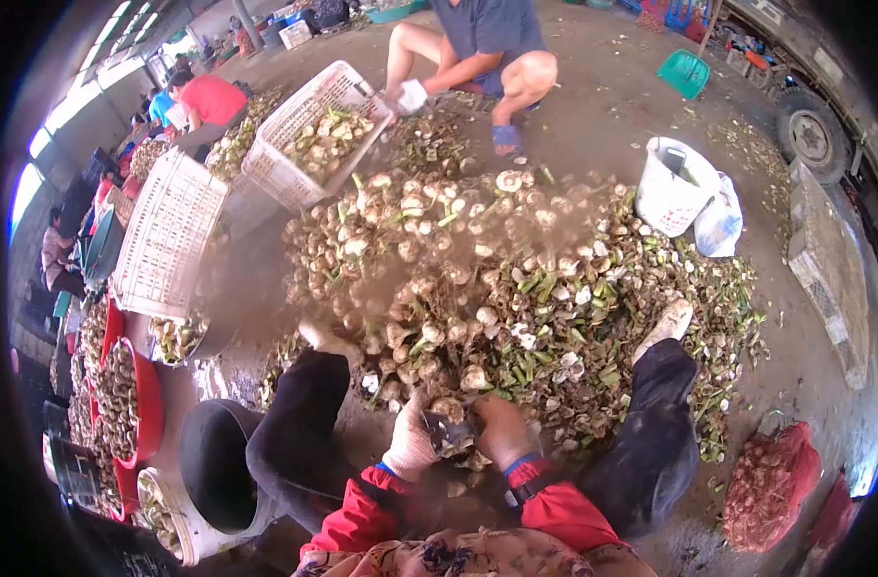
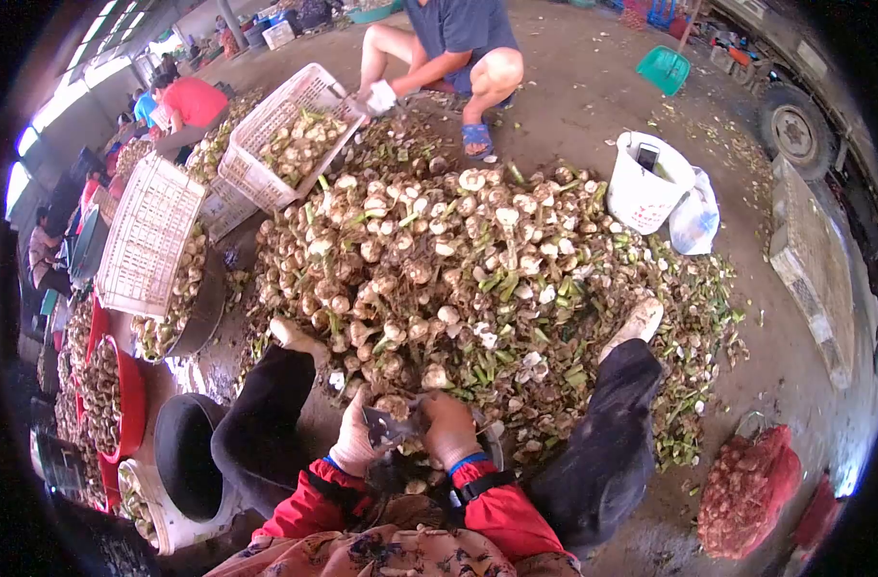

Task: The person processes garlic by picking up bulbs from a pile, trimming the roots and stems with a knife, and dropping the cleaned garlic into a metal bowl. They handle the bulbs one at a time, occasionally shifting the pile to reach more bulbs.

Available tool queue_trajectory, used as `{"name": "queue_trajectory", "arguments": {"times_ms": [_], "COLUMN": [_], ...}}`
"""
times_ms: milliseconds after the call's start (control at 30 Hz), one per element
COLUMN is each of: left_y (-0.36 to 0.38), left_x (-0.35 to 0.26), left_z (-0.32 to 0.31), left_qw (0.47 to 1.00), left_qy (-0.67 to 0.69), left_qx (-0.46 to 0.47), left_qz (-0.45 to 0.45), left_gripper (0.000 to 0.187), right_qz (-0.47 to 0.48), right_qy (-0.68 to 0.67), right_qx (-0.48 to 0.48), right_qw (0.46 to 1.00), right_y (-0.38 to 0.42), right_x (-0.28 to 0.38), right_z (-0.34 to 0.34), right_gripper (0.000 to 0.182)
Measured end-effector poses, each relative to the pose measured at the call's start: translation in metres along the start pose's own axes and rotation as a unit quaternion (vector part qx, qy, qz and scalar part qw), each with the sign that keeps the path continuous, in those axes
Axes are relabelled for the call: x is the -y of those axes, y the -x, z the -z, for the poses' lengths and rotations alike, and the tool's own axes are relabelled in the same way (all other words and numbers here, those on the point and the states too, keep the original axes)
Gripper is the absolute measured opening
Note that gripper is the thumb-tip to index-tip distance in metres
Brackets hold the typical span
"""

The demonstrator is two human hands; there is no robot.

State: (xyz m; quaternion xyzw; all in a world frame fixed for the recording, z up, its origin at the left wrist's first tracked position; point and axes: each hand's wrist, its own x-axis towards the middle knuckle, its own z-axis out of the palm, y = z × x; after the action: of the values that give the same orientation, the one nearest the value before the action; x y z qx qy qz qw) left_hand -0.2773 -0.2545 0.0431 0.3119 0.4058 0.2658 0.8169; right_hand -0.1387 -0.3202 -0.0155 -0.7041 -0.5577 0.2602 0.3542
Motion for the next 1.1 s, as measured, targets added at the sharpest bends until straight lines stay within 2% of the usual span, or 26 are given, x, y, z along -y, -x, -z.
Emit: {"name": "queue_trajectory", "arguments": {"times_ms": [33, 67, 133, 167, 200, 233, 267, 300, 367, 400, 433, 467, 500, 533, 567, 633, 667, 733, 833, 867, 933, 967, 1000, 1033, 1067, 1100], "left_y": [-0.007, -0.015, -0.035, -0.018, 0.0, 0.015, 0.03, 0.031, -0.002, -0.013, -0.022, -0.004, 0.0, 0.002, 0.003, 0.006, 0.007, 0.004, 0.004, 0.011, 0.008, 0.01, 0.011, 0.01, 0.003, -0.007], "left_x": [0.008, 0.016, 0.039, 0.025, 0.01, -0.007, -0.023, -0.025, -0.013, -0.007, 0.002, -0.002, -0.005, -0.005, -0.004, -0.001, 0.001, 0.009, 0.014, 0.008, 0.012, 0.013, 0.01, 0.008, 0.014, 0.03], "left_z": [0.008, 0.016, 0.054, 0.033, 0.011, 0.004, -0.002, 0.004, 0.054, 0.066, 0.073, 0.035, 0.018, 0.01, 0.004, -0.007, -0.01, -0.005, -0.005, -0.022, -0.027, -0.029, -0.031, -0.033, -0.018, 0.016], "left_qw": [0.995, 0.98, 0.914, 0.948, 0.973, 0.981, 0.988, 0.982, 0.926, 0.917, 0.931, 0.971, 0.977, 0.973, 0.97, 0.967, 0.967, 0.972, 0.979, 0.98, 0.963, 0.961, 0.959, 0.957, 0.975, 0.985], "left_qy": [0.084, 0.167, 0.329, 0.284, 0.224, 0.188, 0.15, 0.183, 0.372, 0.395, 0.358, -0.002, 0.095, 0.167, 0.199, 0.225, 0.219, 0.213, 0.182, 0.175, 0.261, 0.267, 0.273, 0.28, 0.208, 0.135], "left_qx": [0.001, -0.008, 0.176, 0.105, 0.029, 0.017, 0.005, 0.012, 0.053, 0.053, 0.048, -0.032, -0.059, -0.031, -0.031, -0.059, -0.088, -0.062, -0.063, -0.061, -0.024, -0.026, -0.025, -0.025, 0.031, 0.083], "left_qz": [0.055, 0.11, 0.161, 0.101, 0.047, 0.04, 0.034, 0.031, 0.033, 0.0, -0.061, -0.239, -0.183, -0.155, -0.135, -0.107, -0.098, -0.072, -0.062, -0.066, -0.054, -0.058, -0.064, -0.069, -0.07, -0.069], "left_gripper": [0.067, 0.065, 0.057, 0.049, 0.042, 0.039, 0.035, 0.033, 0.032, 0.032, 0.029, 0.028, 0.035, 0.04, 0.044, 0.05, 0.052, 0.054, 0.058, 0.057, 0.055, 0.052, 0.049, 0.046, 0.041, 0.036], "right_qz": [-0.008, -0.026, -0.087, -0.116, -0.209, -0.303, -0.346, -0.354, -0.308, -0.237, -0.22, -0.161, -0.087, -0.043, -0.103, 0.036, 0.039, 0.045, 0.022, 0.018, 0.007, -0.072, -0.186, -0.251, -0.314, -0.329], "right_qy": [0.006, 0.033, 0.013, 0.002, 0.018, 0.006, -0.041, -0.103, -0.166, -0.165, -0.108, -0.115, -0.151, -0.116, -0.207, -0.169, -0.147, -0.103, -0.131, -0.137, -0.149, -0.179, -0.252, -0.342, -0.424, -0.521], "right_qx": [0.002, 0.043, 0.0, -0.022, -0.053, -0.103, -0.161, -0.214, -0.268, -0.271, -0.312, -0.305, -0.267, -0.266, -0.198, -0.192, -0.177, -0.144, -0.145, -0.154, -0.17, -0.162, -0.151, -0.155, -0.172, -0.204], "right_qw": [1.0, 0.998, 0.996, 0.993, 0.976, 0.947, 0.923, 0.904, 0.898, 0.918, 0.918, 0.932, 0.948, 0.956, 0.953, 0.966, 0.972, 0.983, 0.98, 0.978, 0.974, 0.968, 0.938, 0.892, 0.832, 0.761], "right_y": [0.001, 0.001, 0.004, 0.007, 0.006, 0.008, 0.007, 0.005, 0.0, 0.002, 0.007, 0.011, 0.016, 0.021, 0.026, 0.022, 0.023, 0.023, 0.02, 0.019, 0.018, 0.015, 0.015, 0.017, 0.019, 0.022], "right_x": [0.0, -0.001, -0.032, -0.045, -0.078, -0.114, -0.143, -0.16, -0.159, -0.128, -0.114, -0.039, -0.051, -0.011, -0.003, -0.017, -0.011, 0.006, 0.017, 0.012, -0.012, -0.033, -0.086, -0.109, -0.131, -0.131], "right_z": [0.001, 0.004, -0.015, -0.018, -0.014, -0.007, -0.006, -0.011, -0.021, -0.014, -0.024, 0.011, -0.004, 0.009, 0.002, -0.024, -0.021, -0.006, 0.001, -0.002, -0.02, -0.031, -0.064, -0.069, -0.072, -0.058], "right_gripper": [0.021, 0.025, 0.025, 0.025, 0.022, 0.019, 0.016, 0.014, 0.013, 0.014, 0.018, 0.022, 0.018, 0.017, 0.02, 0.027, 0.029, 0.033, 0.035, 0.035, 0.034, 0.031, 0.027, 0.024, 0.021, 0.018]}}
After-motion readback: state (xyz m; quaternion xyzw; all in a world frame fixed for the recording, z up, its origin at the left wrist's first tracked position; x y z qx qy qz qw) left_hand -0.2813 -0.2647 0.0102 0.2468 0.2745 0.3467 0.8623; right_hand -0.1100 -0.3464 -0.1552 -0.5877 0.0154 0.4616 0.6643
